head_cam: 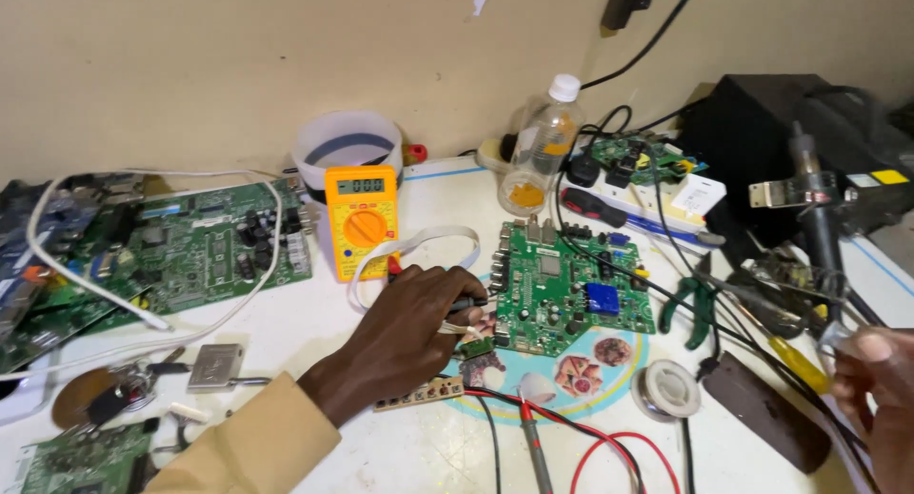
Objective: Inspecting and repairing electronic circuit boards using a multimeter and soldering iron on a workbench.
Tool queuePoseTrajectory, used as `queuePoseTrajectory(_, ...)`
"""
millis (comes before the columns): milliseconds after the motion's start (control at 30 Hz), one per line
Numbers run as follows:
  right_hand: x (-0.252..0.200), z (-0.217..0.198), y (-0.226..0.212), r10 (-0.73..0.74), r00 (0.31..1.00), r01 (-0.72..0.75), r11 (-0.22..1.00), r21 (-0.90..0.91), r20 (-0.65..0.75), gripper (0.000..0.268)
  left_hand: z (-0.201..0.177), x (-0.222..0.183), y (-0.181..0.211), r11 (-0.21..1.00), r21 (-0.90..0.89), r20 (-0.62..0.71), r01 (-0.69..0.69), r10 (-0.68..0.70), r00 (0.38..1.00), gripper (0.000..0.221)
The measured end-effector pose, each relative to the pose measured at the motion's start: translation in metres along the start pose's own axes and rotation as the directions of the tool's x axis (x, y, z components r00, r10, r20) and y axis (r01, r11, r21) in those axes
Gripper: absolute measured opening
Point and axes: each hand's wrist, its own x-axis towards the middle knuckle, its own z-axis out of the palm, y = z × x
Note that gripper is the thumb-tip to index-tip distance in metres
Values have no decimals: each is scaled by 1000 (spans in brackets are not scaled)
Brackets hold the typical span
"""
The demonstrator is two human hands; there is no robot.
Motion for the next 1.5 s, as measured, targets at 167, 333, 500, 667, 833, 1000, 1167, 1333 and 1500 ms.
queuePoseTrajectory(167, 28, -119, 78, -93, 991, 85, 993, -83, -97, 18, 6, 1, -7, 998, 47, -24, 30, -28, 999, 59)
queuePoseTrajectory(333, 17, -108, 53, -180, 943, 173, 984, -49, -281, 50, 9, 0, -6, 995, 68, -51, 73, -69, 996, 30)
queuePoseTrajectory(500, -17, -14, -60, -233, 898, 184, 969, -163, -373, 32, 7, -1, 1, 990, 29, -91, 139, -136, 987, 34)
queuePoseTrajectory(667, 14, 10, -50, -97, 985, 119, 982, 147, -144, 30, 3, 2, 6, 971, -77, -97, 226, -233, 968, 39)
queuePoseTrajectory(833, -51, 64, -115, 288, 927, -285, 957, 50, -241, 30, 3, -2, 8, 997, -60, -180, 56, -66, 981, 30)
queuePoseTrajectory(1000, -93, 86, -93, 206, 919, -359, 790, -497, -336, 35, -3, -1, 15, 993, -104, -176, 61, -78, 981, 31)
queuePoseTrajectory(1167, -86, 65, -30, -200, 979, 22, 220, -975, -23, 32, -6, 5, 32, 848, -456, -95, 270, -348, 933, 45)
queuePoseTrajectory(1333, -69, 95, -99, -68, 982, -110, 549, -828, -175, 33, -7, 7, 46, 672, -646, -35, 362, -500, 865, 27)
queuePoseTrajectory(1500, -61, 166, -174, -57, 992, 8, 922, -387, -115, 39, -17, 11, 57, 547, -689, 55, 475, -614, 787, 34)
